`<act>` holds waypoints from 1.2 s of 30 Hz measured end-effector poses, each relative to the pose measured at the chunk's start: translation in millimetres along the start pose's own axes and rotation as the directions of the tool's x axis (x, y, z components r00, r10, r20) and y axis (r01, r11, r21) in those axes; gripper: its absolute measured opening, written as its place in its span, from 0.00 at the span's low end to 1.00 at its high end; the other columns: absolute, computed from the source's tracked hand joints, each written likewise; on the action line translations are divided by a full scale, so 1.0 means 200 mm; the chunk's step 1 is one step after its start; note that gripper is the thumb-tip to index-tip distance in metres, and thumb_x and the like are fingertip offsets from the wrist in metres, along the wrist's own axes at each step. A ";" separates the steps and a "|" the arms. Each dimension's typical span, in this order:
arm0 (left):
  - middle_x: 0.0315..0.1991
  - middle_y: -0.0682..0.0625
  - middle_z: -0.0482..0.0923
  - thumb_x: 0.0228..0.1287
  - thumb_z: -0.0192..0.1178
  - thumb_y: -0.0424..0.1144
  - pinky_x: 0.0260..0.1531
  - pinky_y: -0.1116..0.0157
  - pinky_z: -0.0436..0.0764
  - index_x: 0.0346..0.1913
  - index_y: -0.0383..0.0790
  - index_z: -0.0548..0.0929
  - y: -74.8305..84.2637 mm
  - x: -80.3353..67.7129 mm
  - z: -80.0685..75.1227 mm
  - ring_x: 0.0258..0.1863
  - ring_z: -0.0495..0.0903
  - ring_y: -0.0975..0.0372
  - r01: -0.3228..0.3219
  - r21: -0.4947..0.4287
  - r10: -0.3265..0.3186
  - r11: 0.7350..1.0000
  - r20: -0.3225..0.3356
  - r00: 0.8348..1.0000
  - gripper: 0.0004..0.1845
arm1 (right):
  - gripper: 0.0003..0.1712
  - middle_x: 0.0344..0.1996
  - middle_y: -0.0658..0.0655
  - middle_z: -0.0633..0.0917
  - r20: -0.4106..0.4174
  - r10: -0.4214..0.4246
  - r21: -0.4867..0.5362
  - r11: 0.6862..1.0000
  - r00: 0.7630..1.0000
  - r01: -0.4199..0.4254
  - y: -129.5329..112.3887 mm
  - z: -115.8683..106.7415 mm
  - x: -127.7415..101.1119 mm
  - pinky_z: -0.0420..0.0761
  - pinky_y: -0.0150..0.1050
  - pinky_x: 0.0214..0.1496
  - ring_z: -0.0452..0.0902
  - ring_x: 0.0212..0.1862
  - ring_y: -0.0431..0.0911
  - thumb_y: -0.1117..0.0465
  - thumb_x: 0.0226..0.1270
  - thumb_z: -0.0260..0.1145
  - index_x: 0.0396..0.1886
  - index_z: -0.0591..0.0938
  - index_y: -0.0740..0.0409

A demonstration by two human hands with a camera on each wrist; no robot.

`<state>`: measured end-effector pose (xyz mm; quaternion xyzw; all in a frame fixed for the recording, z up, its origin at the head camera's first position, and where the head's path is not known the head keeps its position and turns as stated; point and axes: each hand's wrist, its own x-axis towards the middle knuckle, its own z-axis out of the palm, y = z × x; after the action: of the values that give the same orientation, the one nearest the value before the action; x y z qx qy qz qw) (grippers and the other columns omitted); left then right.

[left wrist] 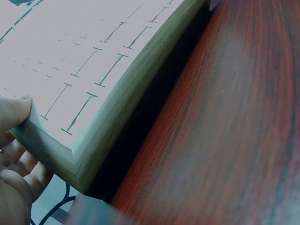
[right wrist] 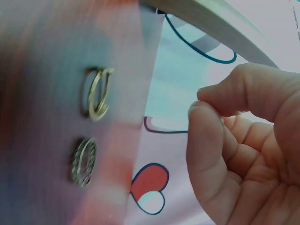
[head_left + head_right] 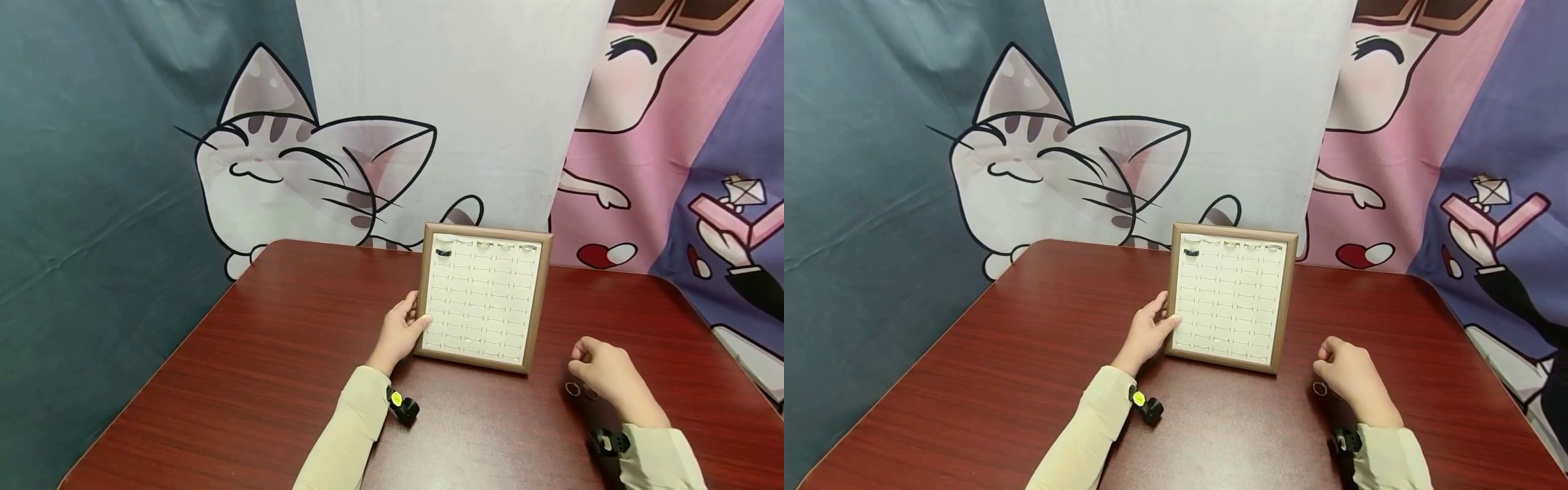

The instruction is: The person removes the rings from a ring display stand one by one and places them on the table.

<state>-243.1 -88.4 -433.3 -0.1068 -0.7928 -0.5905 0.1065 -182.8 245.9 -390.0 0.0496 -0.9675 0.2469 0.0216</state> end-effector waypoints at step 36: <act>0.48 0.40 0.76 0.58 0.62 0.32 0.46 0.65 0.79 0.63 0.33 0.69 0.01 0.00 0.00 0.46 0.77 0.55 0.025 0.005 -0.025 1.000 0.009 1.000 0.29 | 0.05 0.16 0.49 0.75 -0.232 -0.242 -0.010 0.969 0.942 0.246 -0.37 -0.05 0.23 0.66 0.35 0.26 0.66 0.22 0.44 0.69 0.47 0.56 0.21 0.74 0.55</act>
<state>-242.1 -88.3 -430.8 -0.0992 -0.7960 -0.5894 0.0955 -220.8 182.1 -341.8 0.1401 -0.9423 0.2557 0.1642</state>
